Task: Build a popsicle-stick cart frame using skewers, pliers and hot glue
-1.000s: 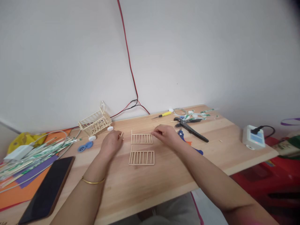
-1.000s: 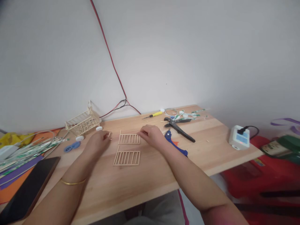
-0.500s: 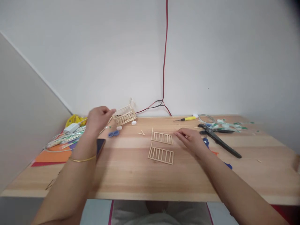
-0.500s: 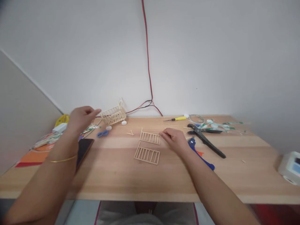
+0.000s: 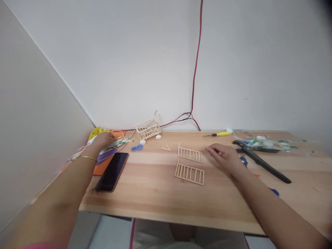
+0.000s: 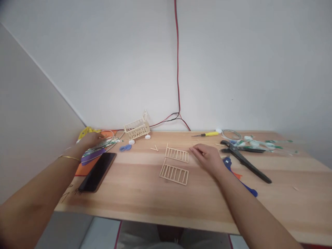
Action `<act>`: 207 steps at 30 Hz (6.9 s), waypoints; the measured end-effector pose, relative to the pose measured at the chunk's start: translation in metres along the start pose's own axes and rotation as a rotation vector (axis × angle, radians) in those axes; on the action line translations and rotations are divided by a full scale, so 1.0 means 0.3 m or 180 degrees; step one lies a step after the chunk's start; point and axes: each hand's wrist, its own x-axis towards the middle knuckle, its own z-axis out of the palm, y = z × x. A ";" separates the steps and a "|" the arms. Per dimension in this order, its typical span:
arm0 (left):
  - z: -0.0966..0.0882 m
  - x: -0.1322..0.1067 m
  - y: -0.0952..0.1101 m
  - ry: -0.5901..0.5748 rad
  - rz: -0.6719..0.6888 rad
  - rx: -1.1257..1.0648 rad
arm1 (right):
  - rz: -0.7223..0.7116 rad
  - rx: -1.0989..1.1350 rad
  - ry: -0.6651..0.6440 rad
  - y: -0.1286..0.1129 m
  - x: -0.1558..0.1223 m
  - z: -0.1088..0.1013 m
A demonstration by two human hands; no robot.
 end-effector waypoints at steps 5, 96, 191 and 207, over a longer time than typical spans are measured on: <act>0.021 0.048 0.018 -0.0238 -0.0043 -0.0137 | 0.0039 -0.0043 -0.0036 0.018 -0.001 0.008; 0.214 -0.599 1.194 -0.2660 0.1646 -0.3005 | 0.2126 0.3208 0.0678 -0.072 -0.193 -0.229; 0.374 -0.300 0.704 -0.0476 0.1678 -0.1846 | -0.0396 0.0445 -0.1060 -0.238 0.216 0.201; 0.387 -0.290 0.702 -0.0636 0.1862 -0.1778 | -0.0399 0.0410 -0.1196 -0.235 0.210 0.213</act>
